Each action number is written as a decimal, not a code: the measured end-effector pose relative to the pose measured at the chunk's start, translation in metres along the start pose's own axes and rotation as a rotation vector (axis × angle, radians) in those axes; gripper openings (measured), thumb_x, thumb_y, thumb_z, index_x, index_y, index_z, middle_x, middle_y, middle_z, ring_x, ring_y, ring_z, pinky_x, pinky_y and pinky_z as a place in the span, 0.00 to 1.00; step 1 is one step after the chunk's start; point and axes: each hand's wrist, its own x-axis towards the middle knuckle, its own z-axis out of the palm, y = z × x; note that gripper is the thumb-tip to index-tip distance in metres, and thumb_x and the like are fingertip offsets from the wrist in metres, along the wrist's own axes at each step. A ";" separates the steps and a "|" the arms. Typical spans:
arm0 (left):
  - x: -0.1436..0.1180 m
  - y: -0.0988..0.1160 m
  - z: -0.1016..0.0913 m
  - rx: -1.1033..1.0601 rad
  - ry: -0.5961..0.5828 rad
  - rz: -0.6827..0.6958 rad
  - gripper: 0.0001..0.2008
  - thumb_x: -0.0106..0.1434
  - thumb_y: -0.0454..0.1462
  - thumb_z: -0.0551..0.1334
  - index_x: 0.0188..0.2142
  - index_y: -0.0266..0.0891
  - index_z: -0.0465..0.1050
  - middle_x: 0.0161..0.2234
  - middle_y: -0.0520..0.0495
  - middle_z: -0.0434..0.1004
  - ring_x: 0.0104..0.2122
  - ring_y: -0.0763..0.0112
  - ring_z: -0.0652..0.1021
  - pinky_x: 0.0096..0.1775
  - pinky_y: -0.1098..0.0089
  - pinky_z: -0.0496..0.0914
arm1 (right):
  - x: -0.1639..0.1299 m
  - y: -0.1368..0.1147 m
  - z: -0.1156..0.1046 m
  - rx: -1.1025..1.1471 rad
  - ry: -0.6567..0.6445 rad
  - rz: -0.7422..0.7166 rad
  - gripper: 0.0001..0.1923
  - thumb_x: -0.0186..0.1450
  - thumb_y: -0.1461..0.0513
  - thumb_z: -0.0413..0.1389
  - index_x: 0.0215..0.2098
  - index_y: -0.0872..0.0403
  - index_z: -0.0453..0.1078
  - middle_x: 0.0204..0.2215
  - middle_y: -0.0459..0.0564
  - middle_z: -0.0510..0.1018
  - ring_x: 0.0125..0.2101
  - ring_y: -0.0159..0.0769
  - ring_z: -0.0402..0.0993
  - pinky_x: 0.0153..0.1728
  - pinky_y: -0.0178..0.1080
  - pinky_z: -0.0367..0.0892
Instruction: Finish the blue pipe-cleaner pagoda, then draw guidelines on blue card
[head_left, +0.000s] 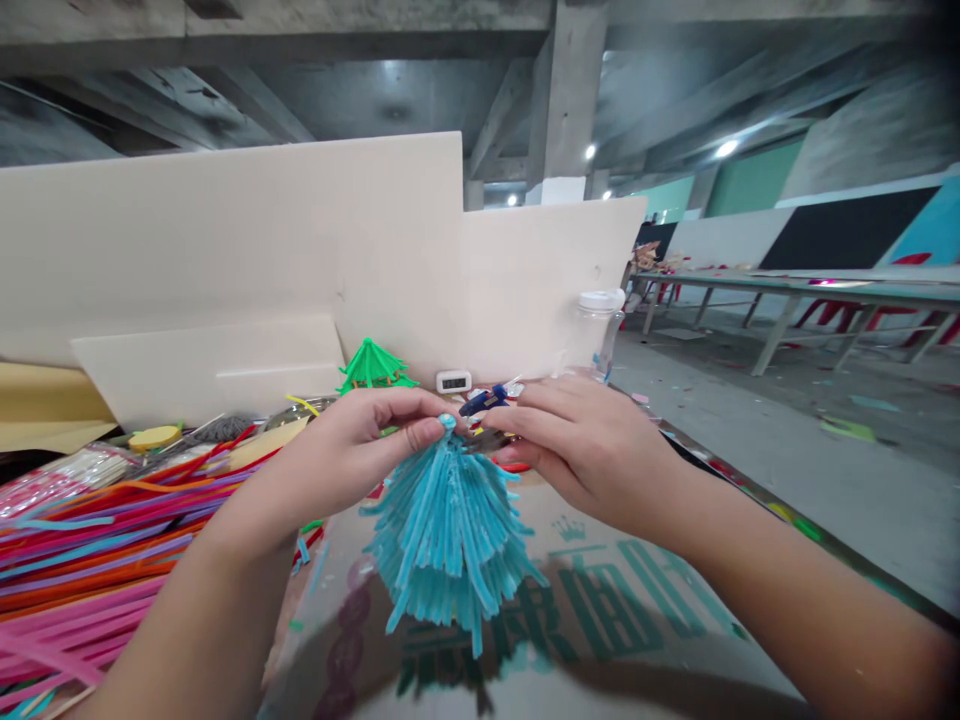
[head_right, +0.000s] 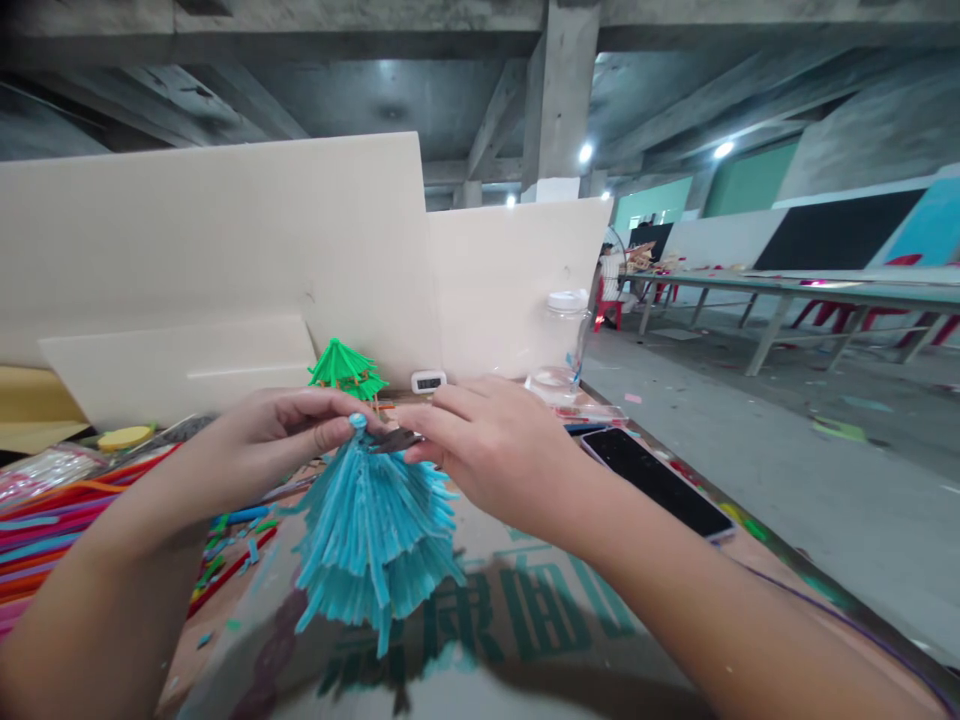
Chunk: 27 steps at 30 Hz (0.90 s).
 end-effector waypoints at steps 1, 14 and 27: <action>0.000 0.000 -0.001 0.002 -0.002 -0.004 0.17 0.69 0.48 0.59 0.49 0.43 0.78 0.41 0.49 0.81 0.39 0.68 0.78 0.40 0.72 0.70 | 0.000 0.001 -0.001 0.006 -0.013 0.001 0.13 0.74 0.61 0.49 0.47 0.56 0.75 0.38 0.53 0.82 0.37 0.43 0.77 0.35 0.43 0.63; 0.001 -0.009 -0.002 0.006 -0.019 -0.028 0.18 0.69 0.51 0.57 0.49 0.45 0.76 0.41 0.50 0.79 0.41 0.66 0.77 0.42 0.68 0.70 | -0.004 0.000 0.006 0.034 -0.119 -0.010 0.12 0.74 0.60 0.49 0.48 0.55 0.72 0.34 0.49 0.79 0.36 0.42 0.76 0.40 0.45 0.64; 0.000 -0.007 -0.002 -0.010 0.008 0.044 0.12 0.71 0.46 0.58 0.43 0.43 0.76 0.41 0.51 0.80 0.42 0.69 0.77 0.44 0.72 0.69 | -0.002 0.003 -0.004 -0.003 0.003 -0.021 0.14 0.75 0.60 0.47 0.48 0.55 0.74 0.38 0.52 0.82 0.37 0.42 0.77 0.35 0.42 0.64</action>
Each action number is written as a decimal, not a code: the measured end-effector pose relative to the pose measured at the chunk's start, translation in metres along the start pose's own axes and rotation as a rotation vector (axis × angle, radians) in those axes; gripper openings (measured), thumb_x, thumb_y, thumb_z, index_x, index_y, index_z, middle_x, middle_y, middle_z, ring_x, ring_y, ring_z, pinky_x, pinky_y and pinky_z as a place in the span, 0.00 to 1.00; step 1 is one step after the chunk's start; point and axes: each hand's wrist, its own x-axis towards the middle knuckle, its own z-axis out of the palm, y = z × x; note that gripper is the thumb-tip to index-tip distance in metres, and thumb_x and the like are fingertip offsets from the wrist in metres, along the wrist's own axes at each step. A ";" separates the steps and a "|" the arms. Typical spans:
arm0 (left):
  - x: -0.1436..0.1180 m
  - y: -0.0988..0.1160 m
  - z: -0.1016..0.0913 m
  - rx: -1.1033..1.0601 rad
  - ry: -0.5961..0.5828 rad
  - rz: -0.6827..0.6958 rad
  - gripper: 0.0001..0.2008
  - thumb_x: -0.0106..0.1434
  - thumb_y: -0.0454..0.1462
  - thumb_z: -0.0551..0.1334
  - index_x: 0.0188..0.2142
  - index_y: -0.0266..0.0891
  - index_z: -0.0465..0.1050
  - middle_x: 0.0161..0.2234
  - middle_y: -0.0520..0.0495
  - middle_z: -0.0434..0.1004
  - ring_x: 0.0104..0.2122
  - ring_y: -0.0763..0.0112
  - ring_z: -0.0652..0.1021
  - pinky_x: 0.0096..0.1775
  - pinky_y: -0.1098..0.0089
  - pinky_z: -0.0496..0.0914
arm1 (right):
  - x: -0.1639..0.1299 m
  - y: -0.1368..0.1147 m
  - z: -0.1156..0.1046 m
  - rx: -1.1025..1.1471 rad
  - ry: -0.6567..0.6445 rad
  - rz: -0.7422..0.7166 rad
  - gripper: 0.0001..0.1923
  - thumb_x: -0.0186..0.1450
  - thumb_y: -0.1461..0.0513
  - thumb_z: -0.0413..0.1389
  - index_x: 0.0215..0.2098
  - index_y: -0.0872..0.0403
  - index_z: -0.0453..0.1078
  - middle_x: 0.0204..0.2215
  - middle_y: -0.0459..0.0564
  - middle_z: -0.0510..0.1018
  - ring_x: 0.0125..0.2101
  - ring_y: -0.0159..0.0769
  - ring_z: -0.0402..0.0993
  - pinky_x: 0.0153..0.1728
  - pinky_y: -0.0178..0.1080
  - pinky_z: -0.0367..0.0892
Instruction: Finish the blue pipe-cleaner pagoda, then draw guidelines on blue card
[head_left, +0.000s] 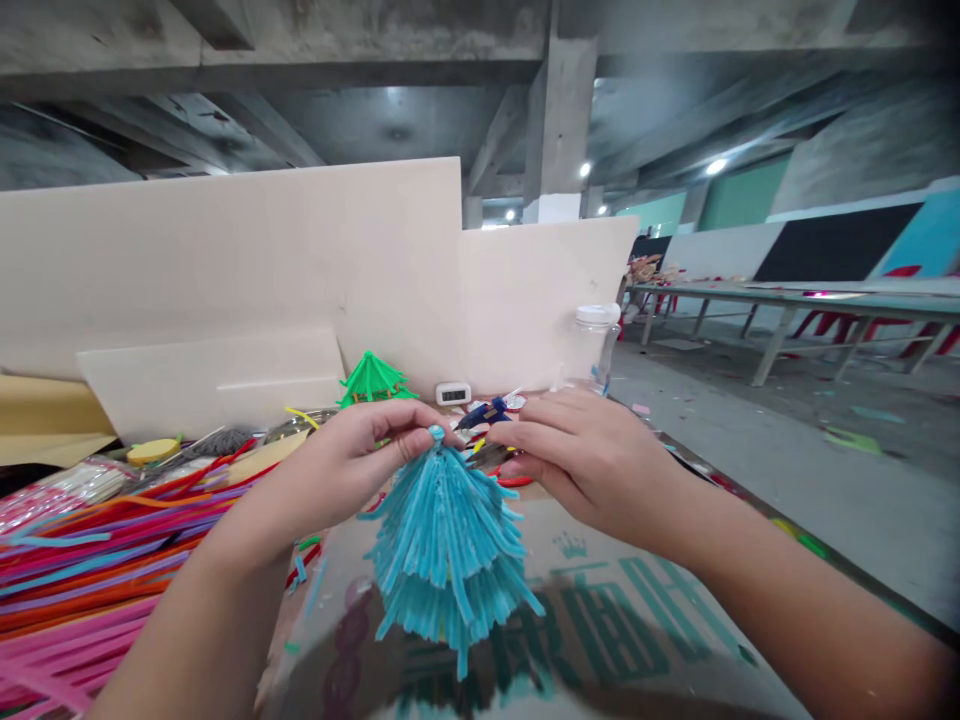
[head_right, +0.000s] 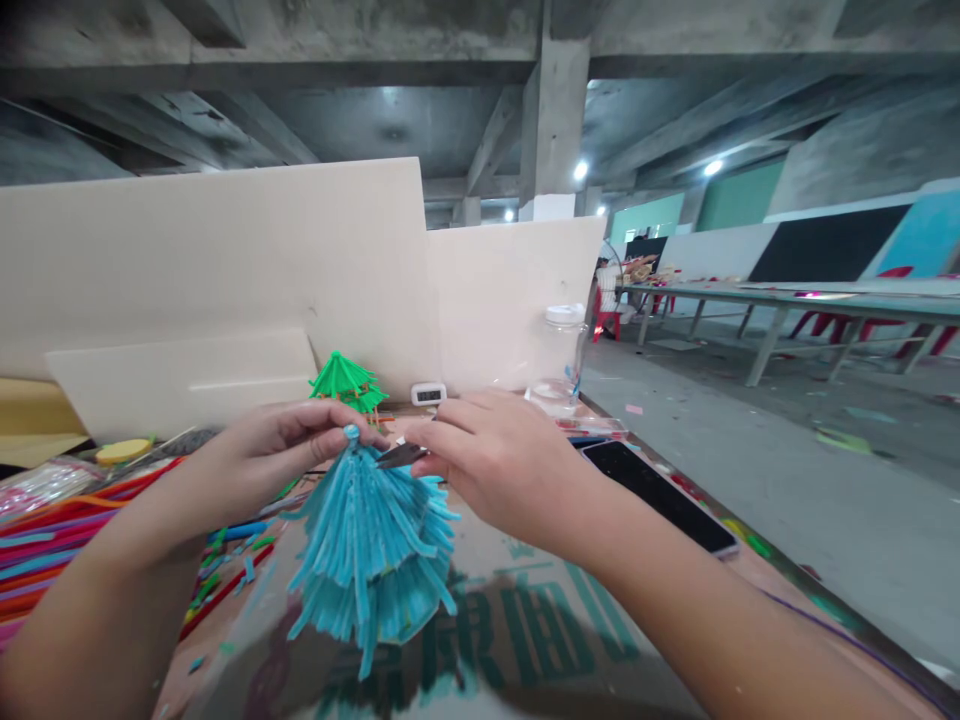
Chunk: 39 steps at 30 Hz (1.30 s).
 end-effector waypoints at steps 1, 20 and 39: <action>0.000 0.001 0.000 -0.010 0.000 0.008 0.12 0.71 0.45 0.58 0.43 0.43 0.76 0.41 0.51 0.80 0.42 0.70 0.77 0.45 0.72 0.69 | 0.000 0.000 0.000 -0.008 -0.009 0.000 0.14 0.75 0.60 0.47 0.48 0.55 0.74 0.38 0.52 0.82 0.37 0.42 0.77 0.35 0.42 0.64; 0.001 -0.001 0.002 0.015 0.003 -0.046 0.14 0.71 0.48 0.56 0.44 0.44 0.75 0.38 0.52 0.78 0.37 0.69 0.76 0.38 0.71 0.69 | 0.000 0.002 0.004 0.002 0.006 0.020 0.14 0.74 0.62 0.48 0.50 0.56 0.74 0.37 0.54 0.82 0.35 0.42 0.77 0.33 0.42 0.64; 0.003 -0.005 0.000 -0.004 0.053 -0.022 0.15 0.71 0.45 0.57 0.51 0.45 0.75 0.49 0.47 0.80 0.47 0.62 0.79 0.48 0.64 0.72 | 0.001 -0.005 0.002 -0.059 0.027 0.019 0.15 0.75 0.61 0.46 0.50 0.55 0.73 0.36 0.52 0.82 0.36 0.42 0.77 0.35 0.43 0.66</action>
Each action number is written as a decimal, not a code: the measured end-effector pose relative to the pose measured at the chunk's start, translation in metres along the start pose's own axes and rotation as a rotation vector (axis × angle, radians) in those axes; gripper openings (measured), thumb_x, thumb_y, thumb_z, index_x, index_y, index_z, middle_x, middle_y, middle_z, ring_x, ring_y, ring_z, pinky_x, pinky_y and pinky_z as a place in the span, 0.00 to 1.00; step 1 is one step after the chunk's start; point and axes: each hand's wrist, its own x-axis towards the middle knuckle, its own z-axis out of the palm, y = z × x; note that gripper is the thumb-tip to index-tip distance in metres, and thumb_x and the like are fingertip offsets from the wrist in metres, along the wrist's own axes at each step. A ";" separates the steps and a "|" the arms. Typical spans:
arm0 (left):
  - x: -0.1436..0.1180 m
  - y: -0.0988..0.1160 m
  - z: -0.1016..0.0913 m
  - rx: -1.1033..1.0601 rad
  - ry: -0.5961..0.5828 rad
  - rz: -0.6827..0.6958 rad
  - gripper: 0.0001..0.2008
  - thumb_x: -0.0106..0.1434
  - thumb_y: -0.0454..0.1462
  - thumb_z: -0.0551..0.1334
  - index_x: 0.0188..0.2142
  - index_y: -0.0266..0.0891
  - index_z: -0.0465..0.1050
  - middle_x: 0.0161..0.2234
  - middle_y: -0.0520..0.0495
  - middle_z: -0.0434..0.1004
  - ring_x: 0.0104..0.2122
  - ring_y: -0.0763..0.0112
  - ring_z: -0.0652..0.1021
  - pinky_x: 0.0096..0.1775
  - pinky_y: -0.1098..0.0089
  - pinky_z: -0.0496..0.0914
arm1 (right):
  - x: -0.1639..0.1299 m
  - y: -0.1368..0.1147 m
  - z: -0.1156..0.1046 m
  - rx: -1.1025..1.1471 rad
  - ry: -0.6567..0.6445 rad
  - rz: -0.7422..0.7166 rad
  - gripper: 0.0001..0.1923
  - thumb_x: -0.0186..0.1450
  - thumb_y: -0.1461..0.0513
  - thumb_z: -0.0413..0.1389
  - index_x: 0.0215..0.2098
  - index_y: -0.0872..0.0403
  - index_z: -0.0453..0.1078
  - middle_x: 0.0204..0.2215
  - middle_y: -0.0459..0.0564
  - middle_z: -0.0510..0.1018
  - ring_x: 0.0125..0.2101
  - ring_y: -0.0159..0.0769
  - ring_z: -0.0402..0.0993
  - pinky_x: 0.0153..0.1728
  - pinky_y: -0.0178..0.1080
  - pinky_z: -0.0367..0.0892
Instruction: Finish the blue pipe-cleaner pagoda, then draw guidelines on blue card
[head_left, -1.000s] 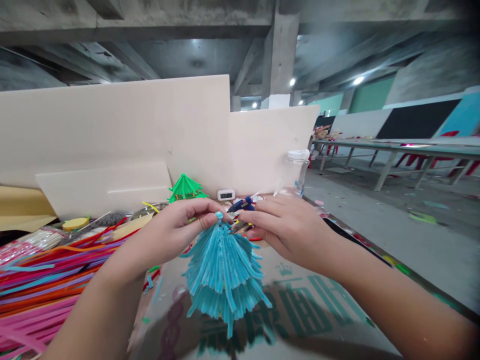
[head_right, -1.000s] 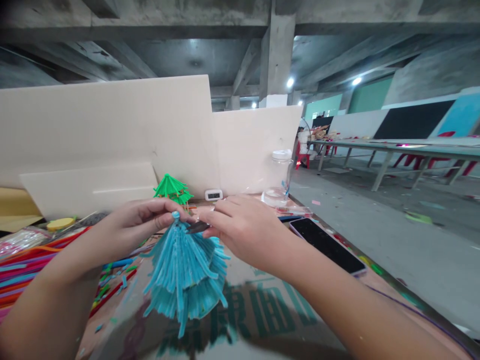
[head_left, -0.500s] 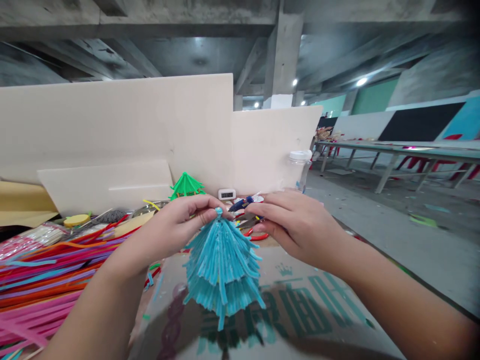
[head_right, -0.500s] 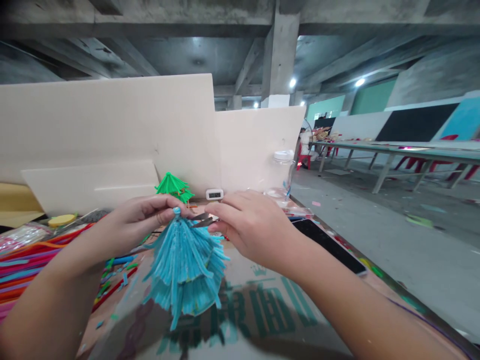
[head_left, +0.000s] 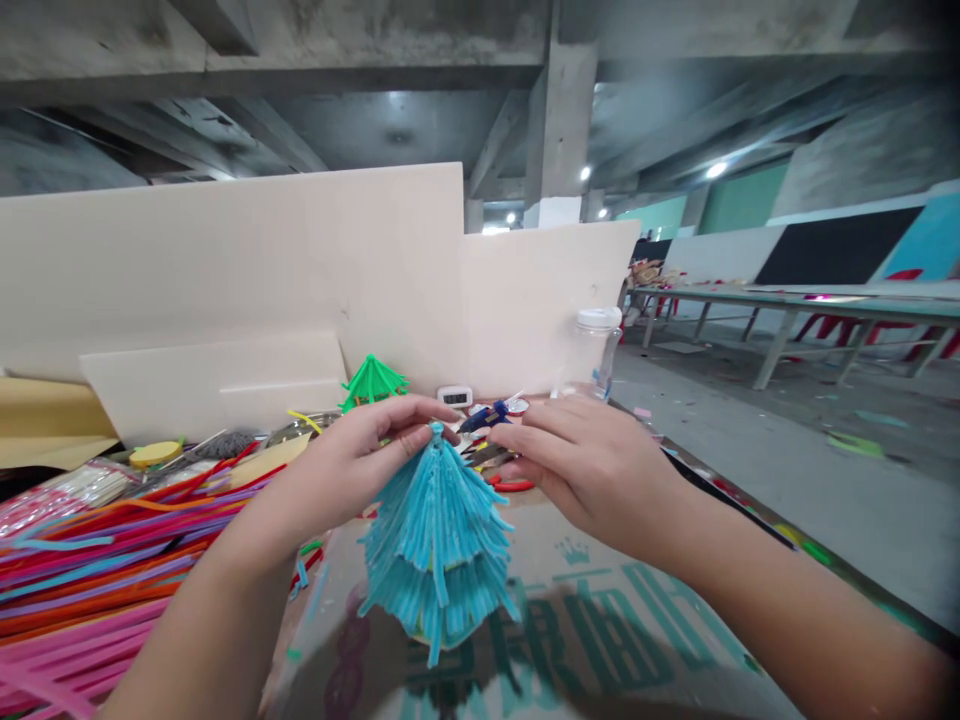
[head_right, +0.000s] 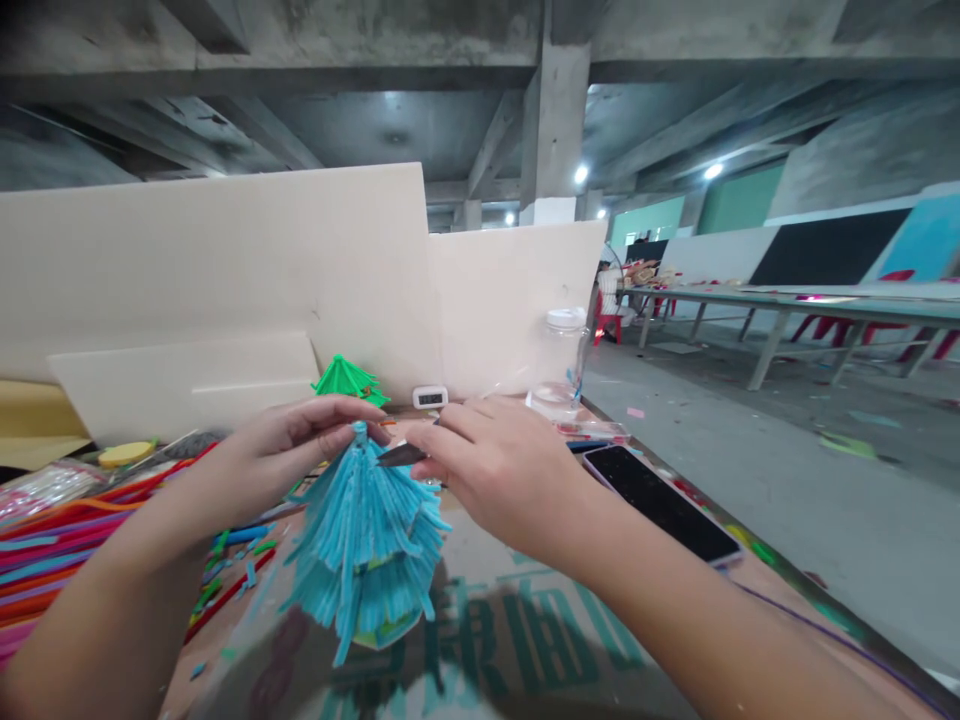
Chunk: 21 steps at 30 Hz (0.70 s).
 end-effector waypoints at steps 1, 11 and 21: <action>-0.001 0.000 -0.001 0.001 0.011 0.003 0.15 0.71 0.45 0.57 0.53 0.46 0.74 0.51 0.47 0.79 0.48 0.63 0.78 0.49 0.64 0.72 | 0.000 0.000 0.001 -0.003 0.015 0.008 0.15 0.75 0.61 0.46 0.50 0.54 0.73 0.37 0.53 0.82 0.37 0.42 0.77 0.35 0.42 0.66; -0.006 0.025 0.007 0.303 0.177 0.221 0.11 0.67 0.47 0.62 0.38 0.47 0.81 0.52 0.49 0.77 0.56 0.61 0.72 0.57 0.63 0.65 | -0.002 -0.014 0.006 -0.047 0.069 0.060 0.16 0.75 0.57 0.49 0.49 0.59 0.72 0.36 0.54 0.81 0.34 0.39 0.75 0.33 0.41 0.65; -0.010 0.024 -0.006 0.495 0.349 0.181 0.17 0.71 0.47 0.53 0.32 0.42 0.72 0.36 0.50 0.77 0.37 0.66 0.76 0.39 0.69 0.66 | -0.002 -0.002 -0.010 0.013 0.007 0.242 0.16 0.75 0.59 0.48 0.53 0.58 0.72 0.38 0.54 0.81 0.36 0.39 0.76 0.36 0.40 0.67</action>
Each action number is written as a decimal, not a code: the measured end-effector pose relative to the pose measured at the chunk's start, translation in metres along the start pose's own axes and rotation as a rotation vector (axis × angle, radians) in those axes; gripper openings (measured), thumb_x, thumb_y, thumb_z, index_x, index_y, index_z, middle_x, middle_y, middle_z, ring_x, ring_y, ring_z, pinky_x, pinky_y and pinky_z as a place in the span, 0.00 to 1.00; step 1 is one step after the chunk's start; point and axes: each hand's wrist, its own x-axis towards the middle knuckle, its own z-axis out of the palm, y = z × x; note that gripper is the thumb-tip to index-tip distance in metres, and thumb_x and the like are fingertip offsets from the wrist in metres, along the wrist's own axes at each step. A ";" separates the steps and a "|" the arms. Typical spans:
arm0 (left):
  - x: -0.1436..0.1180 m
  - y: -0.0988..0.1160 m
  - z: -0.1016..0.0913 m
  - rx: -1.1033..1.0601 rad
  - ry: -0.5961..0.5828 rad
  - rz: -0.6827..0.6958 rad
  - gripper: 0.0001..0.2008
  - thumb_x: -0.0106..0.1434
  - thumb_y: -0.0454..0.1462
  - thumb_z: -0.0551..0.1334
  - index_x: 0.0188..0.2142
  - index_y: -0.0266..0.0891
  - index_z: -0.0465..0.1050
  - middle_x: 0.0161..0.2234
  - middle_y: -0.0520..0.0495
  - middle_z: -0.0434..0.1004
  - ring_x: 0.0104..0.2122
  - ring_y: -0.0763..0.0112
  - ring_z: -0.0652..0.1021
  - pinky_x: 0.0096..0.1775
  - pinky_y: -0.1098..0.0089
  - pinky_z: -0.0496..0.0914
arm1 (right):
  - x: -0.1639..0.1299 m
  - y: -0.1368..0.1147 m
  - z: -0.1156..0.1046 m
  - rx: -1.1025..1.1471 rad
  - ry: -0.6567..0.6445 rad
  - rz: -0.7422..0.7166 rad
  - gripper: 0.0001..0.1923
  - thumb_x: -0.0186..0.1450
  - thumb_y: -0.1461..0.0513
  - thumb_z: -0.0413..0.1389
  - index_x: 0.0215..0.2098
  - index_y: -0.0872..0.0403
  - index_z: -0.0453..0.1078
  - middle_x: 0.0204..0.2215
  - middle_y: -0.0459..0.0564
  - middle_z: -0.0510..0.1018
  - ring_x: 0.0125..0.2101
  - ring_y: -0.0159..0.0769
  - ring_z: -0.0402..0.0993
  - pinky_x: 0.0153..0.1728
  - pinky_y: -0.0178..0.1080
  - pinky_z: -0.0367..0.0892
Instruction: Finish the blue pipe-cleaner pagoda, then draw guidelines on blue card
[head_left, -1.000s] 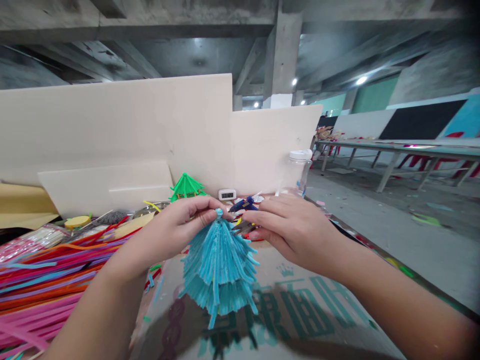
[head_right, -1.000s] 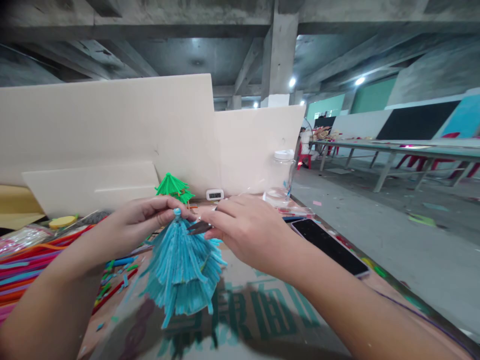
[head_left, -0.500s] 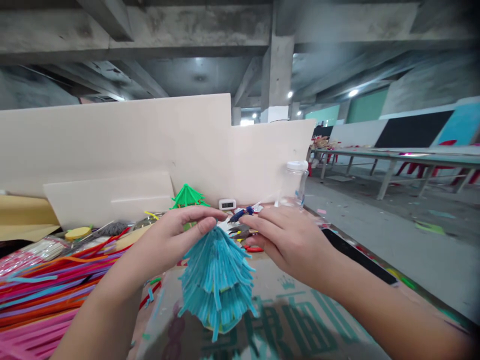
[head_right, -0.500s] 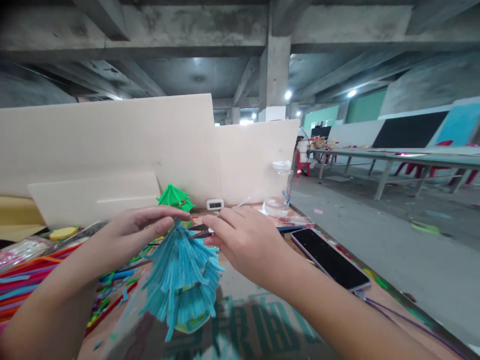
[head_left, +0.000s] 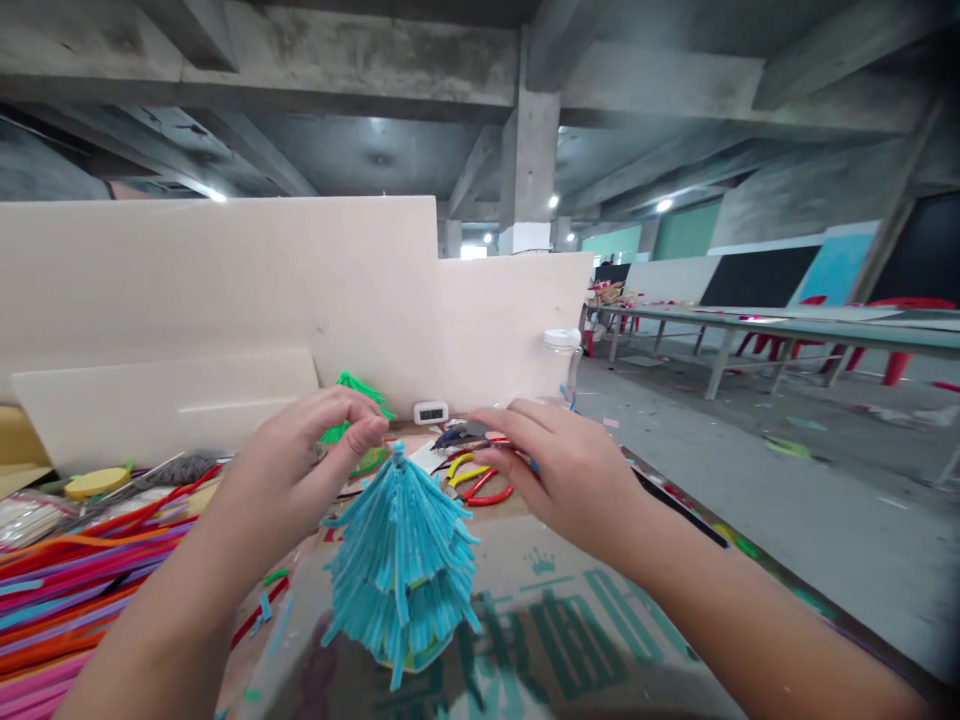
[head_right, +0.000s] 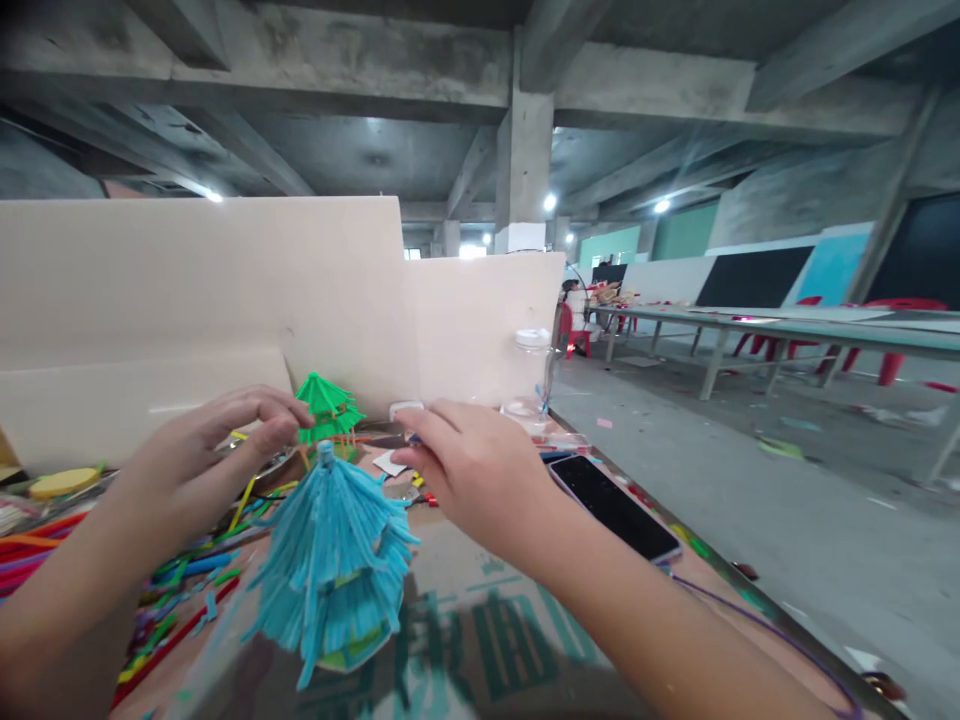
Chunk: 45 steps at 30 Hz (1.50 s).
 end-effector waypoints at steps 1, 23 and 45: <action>0.000 -0.002 -0.002 0.010 0.020 -0.046 0.18 0.71 0.48 0.52 0.31 0.42 0.72 0.33 0.51 0.77 0.34 0.67 0.75 0.36 0.69 0.65 | 0.000 0.002 -0.002 0.025 -0.007 0.023 0.16 0.74 0.58 0.49 0.53 0.57 0.71 0.38 0.53 0.81 0.36 0.39 0.76 0.36 0.39 0.66; 0.002 -0.003 -0.001 -0.125 -0.044 -0.183 0.15 0.68 0.46 0.57 0.45 0.42 0.77 0.41 0.49 0.80 0.40 0.64 0.77 0.42 0.68 0.69 | -0.111 -0.003 0.031 0.075 -0.307 0.178 0.12 0.71 0.61 0.52 0.49 0.53 0.73 0.40 0.55 0.82 0.39 0.42 0.81 0.39 0.42 0.76; 0.001 -0.009 0.015 -0.394 -0.223 -0.290 0.14 0.68 0.46 0.60 0.46 0.44 0.79 0.43 0.51 0.82 0.40 0.67 0.80 0.39 0.71 0.70 | -0.138 0.006 0.055 0.353 -0.570 0.488 0.18 0.73 0.54 0.48 0.54 0.52 0.73 0.47 0.56 0.82 0.45 0.45 0.80 0.45 0.45 0.74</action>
